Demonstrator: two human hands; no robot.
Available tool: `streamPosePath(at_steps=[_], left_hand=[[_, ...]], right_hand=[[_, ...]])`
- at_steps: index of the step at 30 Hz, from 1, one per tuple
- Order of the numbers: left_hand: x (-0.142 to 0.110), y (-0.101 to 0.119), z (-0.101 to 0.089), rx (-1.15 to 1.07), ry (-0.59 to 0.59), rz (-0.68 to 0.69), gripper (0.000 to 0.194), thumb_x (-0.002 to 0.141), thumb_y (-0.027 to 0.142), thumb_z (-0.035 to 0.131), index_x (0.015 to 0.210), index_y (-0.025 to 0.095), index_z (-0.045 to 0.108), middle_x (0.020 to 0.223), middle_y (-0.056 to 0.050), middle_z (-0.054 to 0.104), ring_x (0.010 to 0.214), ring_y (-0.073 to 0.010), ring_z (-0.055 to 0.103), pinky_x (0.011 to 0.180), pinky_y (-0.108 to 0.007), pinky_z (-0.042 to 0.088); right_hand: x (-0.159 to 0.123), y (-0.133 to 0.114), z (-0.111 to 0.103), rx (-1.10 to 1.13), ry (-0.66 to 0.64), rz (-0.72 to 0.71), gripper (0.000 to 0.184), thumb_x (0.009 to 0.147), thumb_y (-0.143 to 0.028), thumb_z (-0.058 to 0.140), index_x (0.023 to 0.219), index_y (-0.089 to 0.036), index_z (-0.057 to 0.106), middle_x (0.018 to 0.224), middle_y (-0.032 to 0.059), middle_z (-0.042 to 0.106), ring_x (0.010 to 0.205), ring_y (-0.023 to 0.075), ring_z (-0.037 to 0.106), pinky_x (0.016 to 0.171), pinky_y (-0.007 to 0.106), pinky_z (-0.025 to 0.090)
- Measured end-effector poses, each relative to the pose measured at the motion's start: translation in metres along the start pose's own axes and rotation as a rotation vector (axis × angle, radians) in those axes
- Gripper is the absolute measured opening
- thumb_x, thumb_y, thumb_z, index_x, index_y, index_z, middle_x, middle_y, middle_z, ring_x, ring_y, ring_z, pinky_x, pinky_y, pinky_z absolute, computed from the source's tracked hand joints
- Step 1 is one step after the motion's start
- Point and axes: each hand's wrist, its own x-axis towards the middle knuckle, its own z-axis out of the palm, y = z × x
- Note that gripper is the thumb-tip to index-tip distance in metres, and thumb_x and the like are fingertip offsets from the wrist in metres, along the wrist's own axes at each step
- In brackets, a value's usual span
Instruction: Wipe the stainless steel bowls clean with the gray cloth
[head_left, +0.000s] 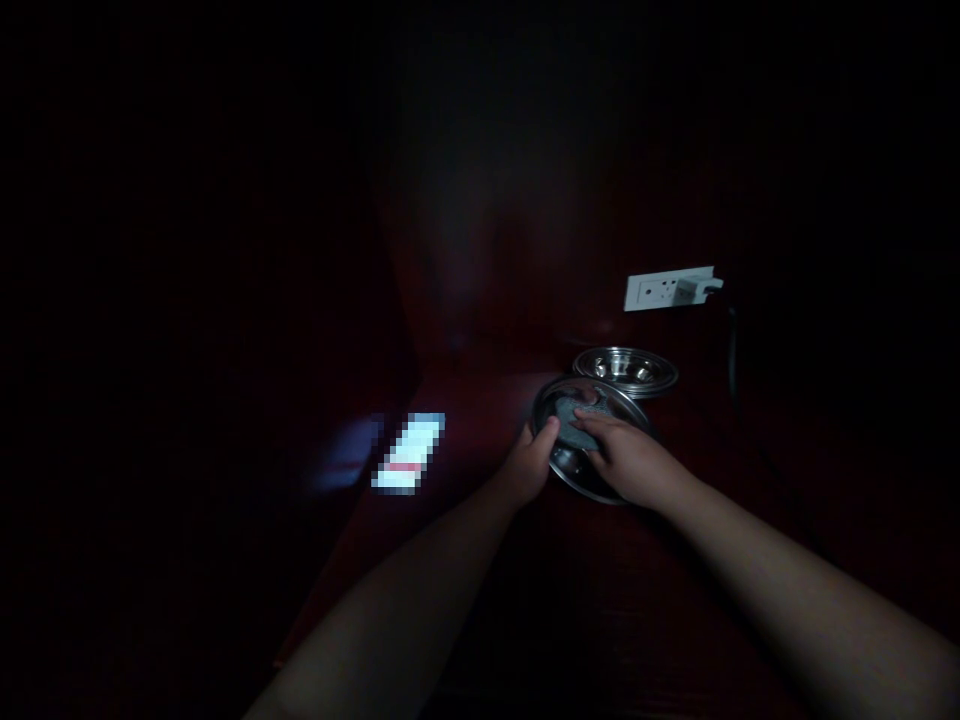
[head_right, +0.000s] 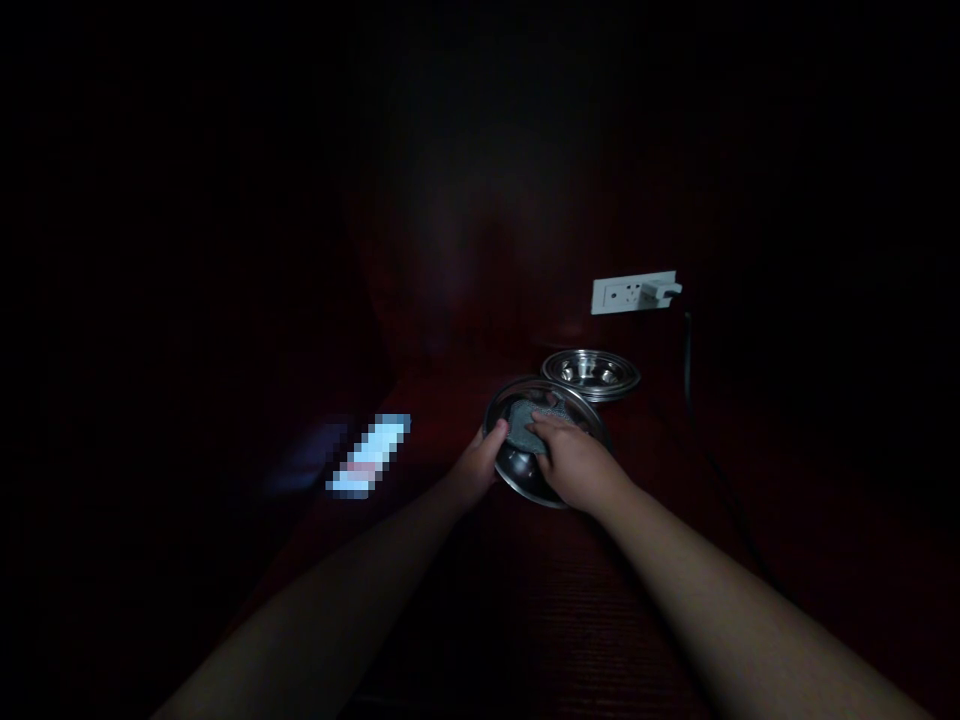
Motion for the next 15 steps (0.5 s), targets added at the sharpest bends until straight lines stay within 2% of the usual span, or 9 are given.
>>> streamPosePath(at_steps=[10,15], left_hand=[[0.0018,-0.0036,-0.0005,-0.008,-0.011,-0.002,0.050,0.078,0.048,0.054,0.120,0.021,0.050,0.126,-0.008,0.056,0.119,-0.0239,0.048,0.101,-0.040,0.037],[0.0011,-0.0026,-0.0003,-0.016,-0.008,-0.018,0.050,0.078,0.047,0.053,0.120,0.021,0.050,0.126,-0.008,0.056,0.117,-0.0242,0.050,0.100,-0.041,0.039]], right_hand=[[0.0037,0.0028,-0.0053,-0.053,-0.034,0.038,0.045,0.074,-0.010,0.044,0.117,-0.007,0.057,0.129,0.0162,0.052,0.122,0.0257,0.045,0.104,0.039,0.033],[0.0028,0.0028,-0.0060,-0.056,-0.050,0.071,0.045,0.075,-0.011,0.044,0.118,-0.008,0.056,0.125,0.0165,0.055,0.115,0.0257,0.051,0.100,0.037,0.037]])
